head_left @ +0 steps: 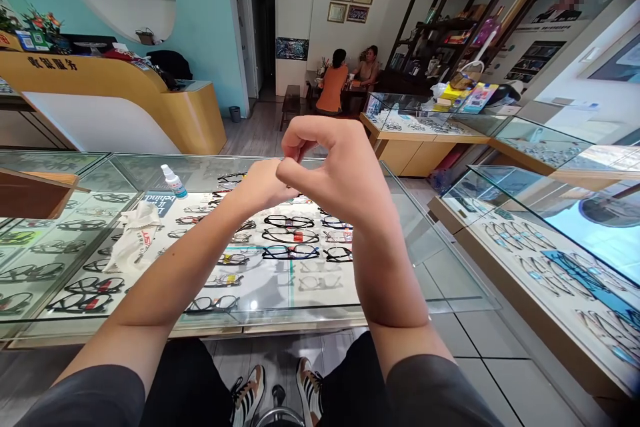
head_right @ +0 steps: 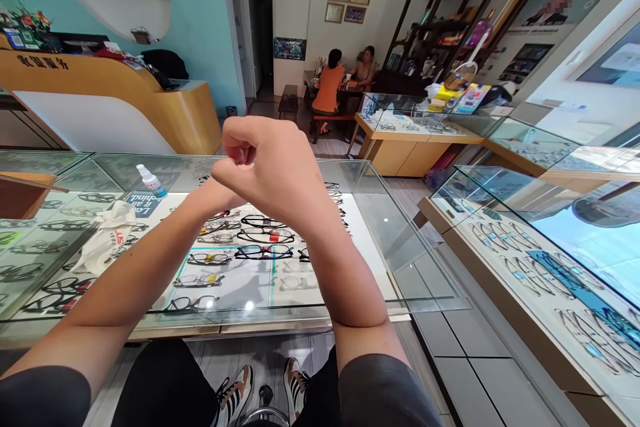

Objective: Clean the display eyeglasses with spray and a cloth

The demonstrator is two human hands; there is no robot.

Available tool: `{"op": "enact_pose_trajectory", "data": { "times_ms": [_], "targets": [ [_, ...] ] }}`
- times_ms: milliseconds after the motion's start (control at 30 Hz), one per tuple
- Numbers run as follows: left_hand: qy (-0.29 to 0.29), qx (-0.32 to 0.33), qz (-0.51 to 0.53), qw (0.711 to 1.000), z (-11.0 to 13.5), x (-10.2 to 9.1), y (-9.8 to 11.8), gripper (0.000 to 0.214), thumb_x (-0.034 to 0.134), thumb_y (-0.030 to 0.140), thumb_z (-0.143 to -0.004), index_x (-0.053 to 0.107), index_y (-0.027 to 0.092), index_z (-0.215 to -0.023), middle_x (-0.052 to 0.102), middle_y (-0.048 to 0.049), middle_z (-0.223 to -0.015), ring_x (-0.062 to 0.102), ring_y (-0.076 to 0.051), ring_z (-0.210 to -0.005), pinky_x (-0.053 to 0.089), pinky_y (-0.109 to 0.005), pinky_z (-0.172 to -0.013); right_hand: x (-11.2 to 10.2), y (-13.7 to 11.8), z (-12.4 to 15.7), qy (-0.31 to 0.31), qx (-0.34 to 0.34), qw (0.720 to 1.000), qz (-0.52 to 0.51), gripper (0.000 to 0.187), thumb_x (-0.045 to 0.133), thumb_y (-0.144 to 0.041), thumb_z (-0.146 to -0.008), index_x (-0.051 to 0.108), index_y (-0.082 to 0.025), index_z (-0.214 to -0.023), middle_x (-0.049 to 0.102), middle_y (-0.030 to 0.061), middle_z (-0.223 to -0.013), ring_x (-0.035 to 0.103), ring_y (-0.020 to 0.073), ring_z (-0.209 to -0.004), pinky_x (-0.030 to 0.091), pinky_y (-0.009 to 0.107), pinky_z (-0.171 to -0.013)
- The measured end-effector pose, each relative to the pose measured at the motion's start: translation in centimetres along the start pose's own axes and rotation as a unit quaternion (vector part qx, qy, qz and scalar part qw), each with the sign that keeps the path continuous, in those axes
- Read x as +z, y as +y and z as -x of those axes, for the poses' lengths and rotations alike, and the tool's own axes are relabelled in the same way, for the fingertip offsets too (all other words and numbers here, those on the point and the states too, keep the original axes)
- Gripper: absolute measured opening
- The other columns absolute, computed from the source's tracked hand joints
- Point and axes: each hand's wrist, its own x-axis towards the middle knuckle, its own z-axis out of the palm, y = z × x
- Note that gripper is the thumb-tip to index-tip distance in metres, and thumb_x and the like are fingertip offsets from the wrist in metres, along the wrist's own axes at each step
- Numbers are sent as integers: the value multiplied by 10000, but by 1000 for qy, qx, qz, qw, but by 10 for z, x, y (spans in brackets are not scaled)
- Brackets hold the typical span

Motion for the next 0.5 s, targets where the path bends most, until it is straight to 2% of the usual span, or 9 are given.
{"op": "enact_pose_trajectory", "data": {
  "times_ms": [33,100,200,267,367,500],
  "targets": [
    [-19,-16,-23,999,4,-9,6,237,719,250,-815,540,235,-659,585,-22,-645,492,-206,-683,362,-352,-638,0,-2,2,-3,-5,1000,-4,138,670,-134,-829,648,-241,-745,698,4,-789,634,204,-819,544,359,-777],
    [-6,-27,-40,999,12,-23,14,213,677,202,-804,516,232,-667,562,-20,-663,451,-188,-654,303,-343,-610,-2,-9,7,-5,-18,1000,-13,128,662,-140,-835,670,-244,-762,710,6,-801,639,201,-816,545,352,-774],
    [91,27,12,995,17,-34,8,210,696,176,-778,518,218,-675,537,-10,-693,467,-173,-679,316,-328,-620,-6,-20,15,15,-50,998,-31,129,653,-134,-844,693,-239,-779,726,9,-822,643,190,-812,540,343,-787],
    [150,56,77,984,17,-33,-5,143,689,193,-803,585,204,-704,595,-19,-757,531,-176,-740,390,-321,-663,-7,-23,17,34,-70,996,-47,130,652,-124,-854,699,-223,-785,732,13,-827,648,179,-807,526,333,-789],
    [196,50,168,965,19,-23,-35,139,713,322,-862,731,190,-827,736,-49,-937,647,-195,-874,511,-331,-796,2,-12,14,51,-71,994,-62,123,655,-128,-873,702,-206,-791,739,16,-826,659,172,-804,508,322,-785],
    [174,-2,303,937,30,-3,-81,358,809,532,-847,777,186,-934,807,-87,-1003,717,-229,-947,554,-352,-878,40,34,14,70,-26,994,-76,110,689,-203,-877,700,-212,-768,752,15,-809,665,179,-780,502,326,-776]
  ]
}}
